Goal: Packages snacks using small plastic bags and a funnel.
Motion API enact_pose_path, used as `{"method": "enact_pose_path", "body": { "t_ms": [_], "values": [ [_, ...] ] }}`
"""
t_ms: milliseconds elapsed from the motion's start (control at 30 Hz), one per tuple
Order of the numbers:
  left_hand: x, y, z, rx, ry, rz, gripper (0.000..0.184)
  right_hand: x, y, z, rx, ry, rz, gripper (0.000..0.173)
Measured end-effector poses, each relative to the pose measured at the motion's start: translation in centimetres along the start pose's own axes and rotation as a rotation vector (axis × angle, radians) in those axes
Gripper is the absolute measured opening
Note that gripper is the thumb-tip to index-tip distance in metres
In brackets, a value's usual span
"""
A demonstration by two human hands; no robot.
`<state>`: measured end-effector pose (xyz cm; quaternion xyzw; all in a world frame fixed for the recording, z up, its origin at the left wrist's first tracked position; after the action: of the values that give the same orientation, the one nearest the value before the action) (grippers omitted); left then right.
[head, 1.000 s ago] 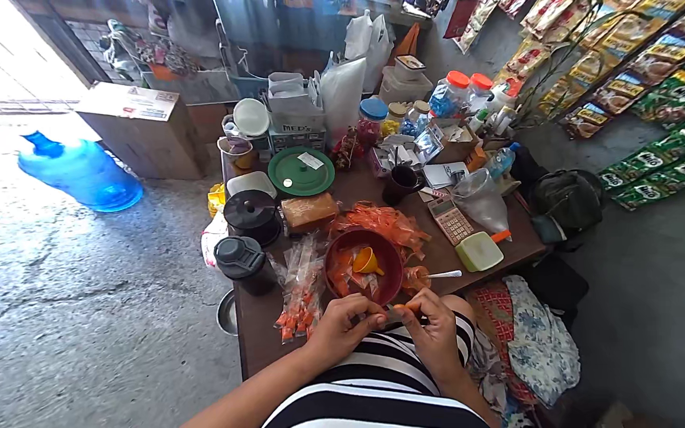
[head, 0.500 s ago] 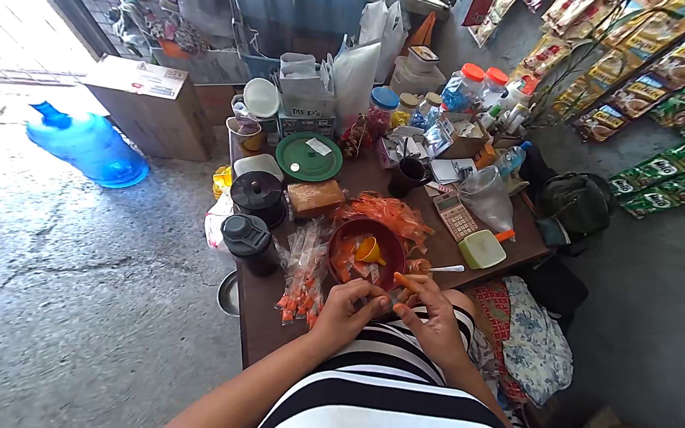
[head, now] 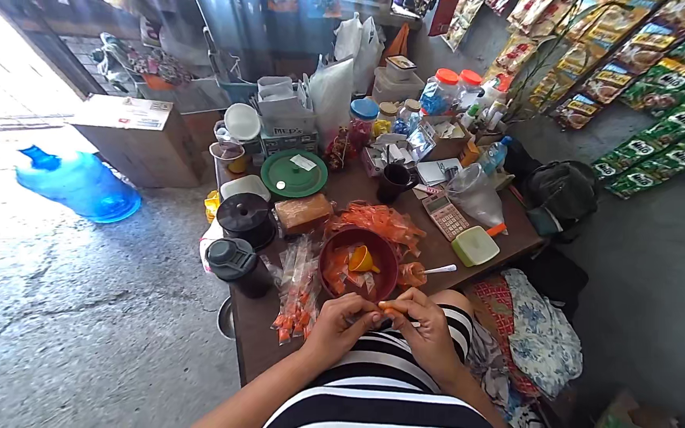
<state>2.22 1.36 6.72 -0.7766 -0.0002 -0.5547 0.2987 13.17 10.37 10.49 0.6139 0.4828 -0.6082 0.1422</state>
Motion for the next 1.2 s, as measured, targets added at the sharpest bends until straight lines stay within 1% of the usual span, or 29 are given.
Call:
{"method": "enact_pose_path", "body": {
  "t_ms": [100,200,333,533,600,667,733,800,833,867,933,1000,1033,1100,1200],
  "values": [
    [-0.1,-0.1,0.2,-0.005,0.002,-0.006,0.021,0.3,0.2,-0.3,-0.007,-0.008,0.018,0.017],
    [0.0,-0.3,0.4,-0.023,0.002,-0.004,0.02,0.2,0.3,-1.1,0.076,0.034,-0.001,0.014],
    [0.1,-0.5,0.5,-0.033,0.016,0.002,0.02,0.8,0.0,-1.7,0.168,0.022,0.051,0.023],
    [-0.3,-0.6,0.1,0.006,0.02,-0.039,0.022,1.3,-0.7,-0.8,0.034,-0.082,0.101,0.02],
    [-0.6,-0.3,0.1,0.012,0.024,-0.051,0.022,1.4,-0.4,-0.9,0.03,-0.088,0.095,0.017],
    [-0.5,-0.3,0.1,0.008,0.019,-0.046,0.022,1.1,-0.3,-1.1,0.066,-0.039,0.063,0.014],
    [-0.3,-0.4,0.3,-0.015,0.02,-0.035,0.021,1.0,-0.2,-1.5,0.122,0.016,0.046,0.02],
    [-0.2,-0.4,0.7,-0.039,0.023,-0.024,0.021,1.1,-0.3,-1.8,0.161,0.036,0.041,0.03],
    [-0.1,-0.4,0.9,-0.053,0.03,-0.019,0.022,1.3,-0.3,-1.9,0.164,0.026,0.045,0.037],
    [-0.1,-0.4,1.0,-0.068,0.044,-0.019,0.023,1.6,-0.4,-1.9,0.153,-0.009,0.057,0.038],
    [-0.3,-0.2,1.3,-0.093,0.135,-0.048,0.025,2.1,-0.5,-1.7,0.064,-0.162,0.091,0.032],
    [-0.9,0.0,1.8,-0.147,0.345,-0.131,0.024,2.2,-0.7,-1.1,-0.092,-0.307,0.107,0.036],
    [-1.1,0.1,2.3,-0.184,0.462,-0.191,0.022,1.9,-0.8,-0.8,-0.166,-0.33,0.095,0.037],
    [-1.3,0.5,3.5,-0.282,0.617,-0.288,0.022,1.0,-0.9,-0.3,-0.281,-0.309,0.041,0.035],
    [-1.0,0.9,4.6,-0.404,0.734,-0.322,0.025,-0.3,-1.3,0.5,-0.397,-0.221,-0.055,0.03]
  ]
}}
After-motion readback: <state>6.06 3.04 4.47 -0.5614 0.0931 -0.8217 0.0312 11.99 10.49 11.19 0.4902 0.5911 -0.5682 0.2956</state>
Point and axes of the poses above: each hand's wrist, its own y-axis away from the middle knuckle, its own z-axis out of the palm, x = y × z, the point moved 10 cm from there along -y, towards the middle knuckle, and after that the axes turned 7 degrees about -y, right-handed, at the moved point
